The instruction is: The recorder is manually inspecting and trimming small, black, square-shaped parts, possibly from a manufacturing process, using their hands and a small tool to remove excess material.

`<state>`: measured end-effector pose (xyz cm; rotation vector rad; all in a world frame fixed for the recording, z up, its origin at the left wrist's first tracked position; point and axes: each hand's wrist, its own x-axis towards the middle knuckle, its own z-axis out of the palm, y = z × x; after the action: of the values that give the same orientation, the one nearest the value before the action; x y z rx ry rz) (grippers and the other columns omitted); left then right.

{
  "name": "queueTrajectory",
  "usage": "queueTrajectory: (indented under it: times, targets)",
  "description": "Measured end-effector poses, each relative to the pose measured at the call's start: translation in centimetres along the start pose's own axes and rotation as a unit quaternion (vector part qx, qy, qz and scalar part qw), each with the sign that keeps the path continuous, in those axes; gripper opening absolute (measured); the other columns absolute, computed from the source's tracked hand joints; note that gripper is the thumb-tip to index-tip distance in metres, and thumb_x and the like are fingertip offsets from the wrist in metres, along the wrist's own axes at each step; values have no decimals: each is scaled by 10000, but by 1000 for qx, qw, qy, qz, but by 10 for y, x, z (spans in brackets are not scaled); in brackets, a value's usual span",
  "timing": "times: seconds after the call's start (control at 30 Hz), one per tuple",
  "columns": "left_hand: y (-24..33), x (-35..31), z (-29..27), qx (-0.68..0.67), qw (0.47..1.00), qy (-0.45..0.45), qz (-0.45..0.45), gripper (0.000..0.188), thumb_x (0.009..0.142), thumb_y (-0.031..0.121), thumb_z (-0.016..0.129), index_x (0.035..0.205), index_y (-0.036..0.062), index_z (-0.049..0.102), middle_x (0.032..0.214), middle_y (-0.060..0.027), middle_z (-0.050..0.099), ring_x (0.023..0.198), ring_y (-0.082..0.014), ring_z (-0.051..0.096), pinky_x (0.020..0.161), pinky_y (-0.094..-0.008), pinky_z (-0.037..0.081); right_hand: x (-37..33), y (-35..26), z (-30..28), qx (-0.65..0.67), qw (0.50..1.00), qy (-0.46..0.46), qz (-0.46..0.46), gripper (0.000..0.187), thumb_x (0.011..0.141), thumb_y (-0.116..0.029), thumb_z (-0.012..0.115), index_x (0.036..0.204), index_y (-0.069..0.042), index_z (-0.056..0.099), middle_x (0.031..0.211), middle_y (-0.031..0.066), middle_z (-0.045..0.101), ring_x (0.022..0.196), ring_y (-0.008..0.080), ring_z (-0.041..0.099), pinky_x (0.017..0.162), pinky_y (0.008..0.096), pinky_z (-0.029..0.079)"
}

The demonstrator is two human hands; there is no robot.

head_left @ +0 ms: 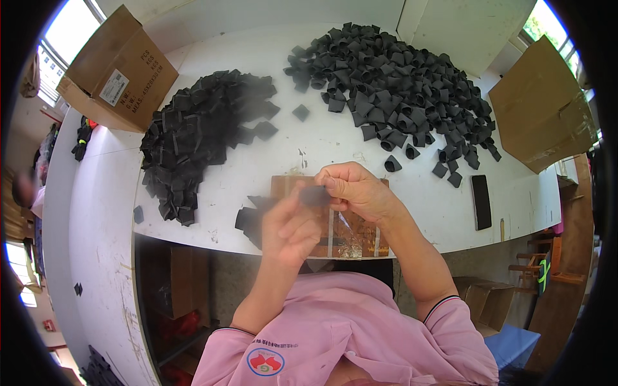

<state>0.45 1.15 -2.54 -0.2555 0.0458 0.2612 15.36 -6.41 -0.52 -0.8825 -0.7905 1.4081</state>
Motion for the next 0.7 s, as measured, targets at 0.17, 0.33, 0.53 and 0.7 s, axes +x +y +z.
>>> queueTrajectory:
  times: [0.17,0.33,0.53,0.7]
  targets:
    - [-3,-9,-8,95,994,11,44,252,838,30,425,1080,19,495,964,-98,598,349,-57,347,333,-188,262,0,5,0,-49,999,-5,-15,293,864,-296,537,696,-56,532,566,-51,437,486,27,356,450,168,277]
    - [-5,-3,7,148,988,-51,-3,256,815,29,439,1066,9,485,858,-112,582,343,-58,346,335,-183,256,6,-4,-3,-87,994,-54,-24,298,866,-298,535,688,-59,523,566,-51,439,479,29,351,438,172,270]
    - [-1,-1,-8,305,947,-68,73,265,814,45,492,1077,16,490,898,-114,570,439,-40,393,389,-186,307,2,7,-1,-83,996,5,-34,280,855,-274,554,697,-45,525,562,-37,453,481,37,371,437,180,283]
    - [-20,5,18,656,668,31,350,343,749,13,625,1065,-26,496,851,-79,575,738,-107,522,613,-198,419,-14,0,14,-342,896,232,-163,242,811,-239,603,772,-6,548,621,17,495,542,83,460,490,215,370]
